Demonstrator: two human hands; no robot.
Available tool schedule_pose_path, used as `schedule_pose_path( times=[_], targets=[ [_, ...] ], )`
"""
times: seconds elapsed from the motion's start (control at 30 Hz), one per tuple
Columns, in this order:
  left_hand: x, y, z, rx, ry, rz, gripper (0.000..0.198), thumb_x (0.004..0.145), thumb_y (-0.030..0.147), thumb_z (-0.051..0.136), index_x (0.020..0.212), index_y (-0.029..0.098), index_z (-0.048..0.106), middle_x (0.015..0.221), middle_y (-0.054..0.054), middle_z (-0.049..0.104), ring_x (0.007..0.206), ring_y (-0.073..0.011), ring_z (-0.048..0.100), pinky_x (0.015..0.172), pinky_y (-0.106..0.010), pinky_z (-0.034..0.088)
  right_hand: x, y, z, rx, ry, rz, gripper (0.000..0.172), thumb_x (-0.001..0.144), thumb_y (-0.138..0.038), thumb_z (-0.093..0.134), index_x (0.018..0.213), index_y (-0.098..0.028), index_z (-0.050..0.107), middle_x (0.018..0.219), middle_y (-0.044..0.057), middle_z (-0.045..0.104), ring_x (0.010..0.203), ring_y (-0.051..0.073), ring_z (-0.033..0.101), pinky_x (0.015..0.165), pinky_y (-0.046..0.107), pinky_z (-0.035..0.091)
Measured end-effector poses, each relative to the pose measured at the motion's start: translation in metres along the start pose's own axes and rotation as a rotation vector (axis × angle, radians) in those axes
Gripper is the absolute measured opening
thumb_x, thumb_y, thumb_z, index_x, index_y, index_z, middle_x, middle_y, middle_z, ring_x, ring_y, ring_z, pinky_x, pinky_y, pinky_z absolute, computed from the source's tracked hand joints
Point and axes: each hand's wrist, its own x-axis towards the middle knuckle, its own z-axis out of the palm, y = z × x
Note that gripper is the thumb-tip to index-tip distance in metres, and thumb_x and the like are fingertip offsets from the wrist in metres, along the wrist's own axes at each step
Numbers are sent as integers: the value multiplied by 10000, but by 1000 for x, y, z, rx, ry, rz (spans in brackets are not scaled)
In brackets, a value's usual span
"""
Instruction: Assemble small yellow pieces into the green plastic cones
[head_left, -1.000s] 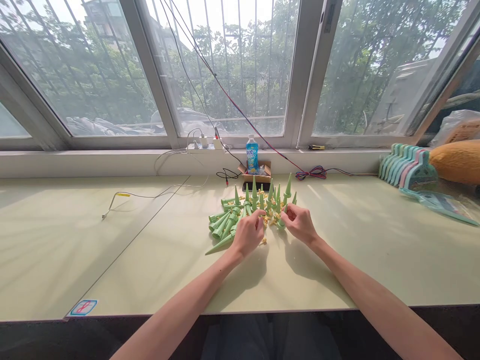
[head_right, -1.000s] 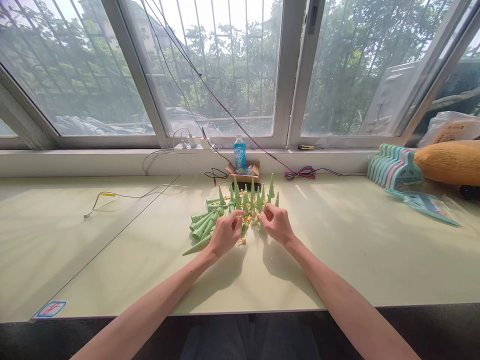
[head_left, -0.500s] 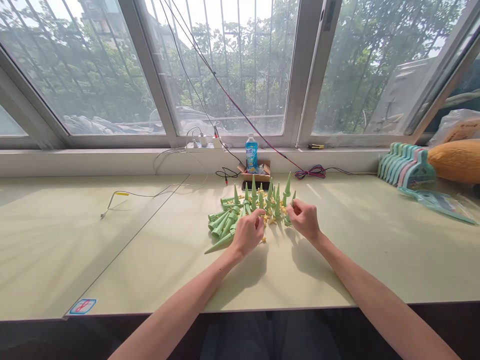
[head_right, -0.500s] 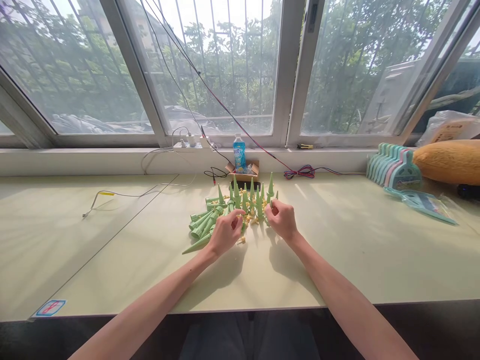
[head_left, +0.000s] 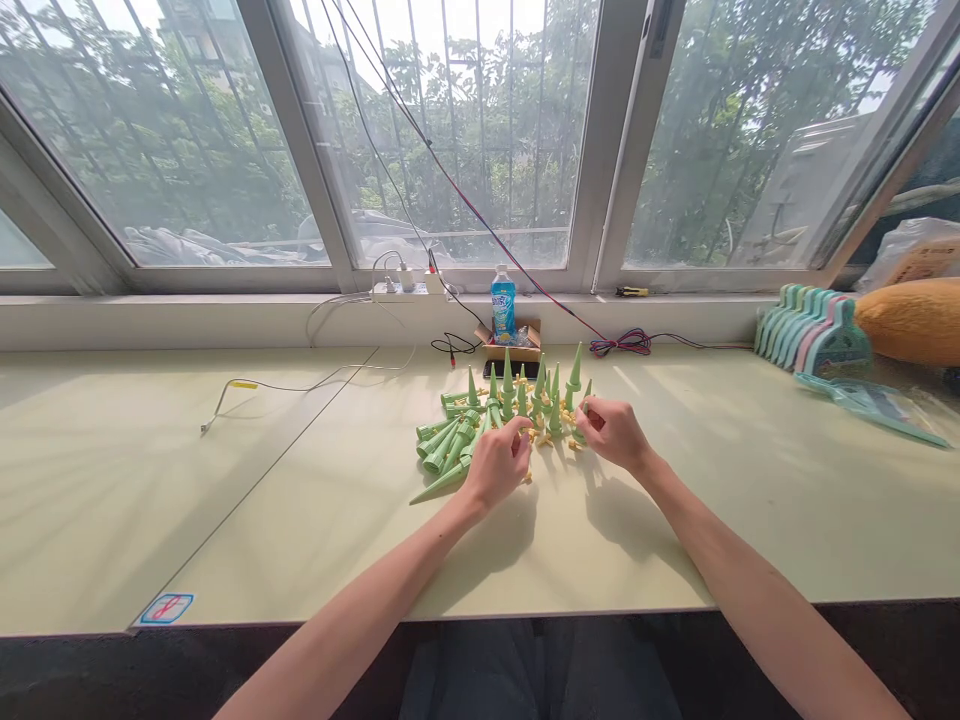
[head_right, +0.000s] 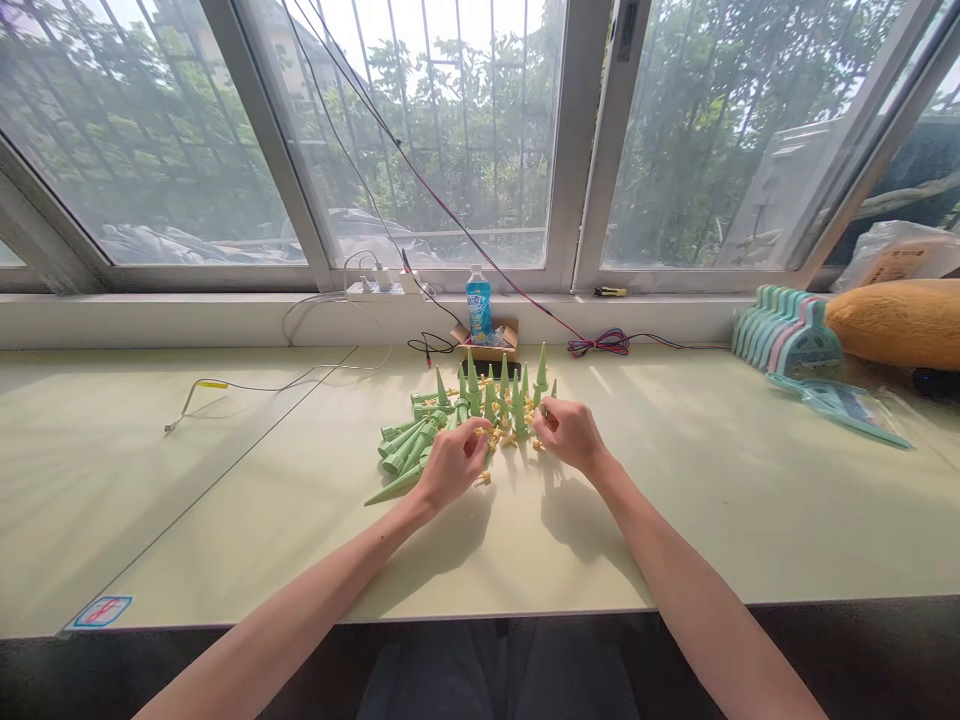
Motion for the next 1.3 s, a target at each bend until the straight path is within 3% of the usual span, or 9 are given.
schedule_pose_path(
  times=[0.23, 0.47, 0.8, 0.93, 1.03, 1.17, 1.3],
  targets=[
    [-1, -1, 1, -12, -11, 7, 195, 916, 212, 459, 995, 172, 633, 494, 76, 441, 438, -89, 389, 508, -207, 332, 0, 3, -2, 50, -15, 21, 280, 847, -278, 498, 585, -202, 437, 492, -59, 326, 479, 98, 267, 501, 249, 273],
    [0, 2, 0, -2, -23, 8, 174, 901, 193, 474, 949, 173, 640, 487, 75, 425, 439, -88, 377, 505, -200, 330, -1, 5, 1, 73, -58, 52, 344, 856, -297, 499, 566, -212, 333, 510, -64, 290, 496, 97, 236, 500, 250, 255],
    [0, 7, -2, -24, -29, 18, 173, 896, 160, 469, 922, 173, 640, 471, 78, 444, 429, -88, 406, 541, -205, 369, 1, 0, 2, 128, -60, 119, 374, 863, -350, 489, 561, -215, 314, 510, -64, 269, 493, 94, 255, 489, 252, 232],
    [0, 7, -2, -12, -29, 13, 163, 892, 159, 479, 916, 174, 639, 471, 81, 421, 430, -84, 386, 529, -198, 351, 1, -6, 0, 207, -99, 150, 370, 858, -372, 503, 561, -209, 356, 515, -61, 278, 492, 92, 260, 474, 246, 222],
    [0, 6, -2, -5, -26, 16, 159, 887, 152, 484, 911, 171, 641, 475, 83, 415, 434, -80, 375, 526, -192, 346, 2, -8, -4, 266, -50, 169, 341, 866, -367, 508, 585, -195, 419, 531, -54, 323, 497, 90, 276, 473, 240, 231],
    [-1, 6, -2, -27, -35, 20, 170, 899, 148, 476, 920, 165, 644, 475, 80, 449, 429, -77, 408, 538, -191, 365, 3, -7, -11, 260, 54, 124, 298, 875, -335, 501, 619, -185, 470, 542, -48, 351, 503, 92, 299, 488, 237, 263],
    [-1, 6, -1, -27, -35, 26, 170, 902, 149, 480, 906, 168, 648, 473, 78, 474, 425, -76, 434, 551, -195, 385, 3, -3, -11, 157, -55, 62, 302, 866, -298, 497, 594, -193, 420, 518, -66, 288, 491, 87, 253, 491, 237, 248]
  ],
)
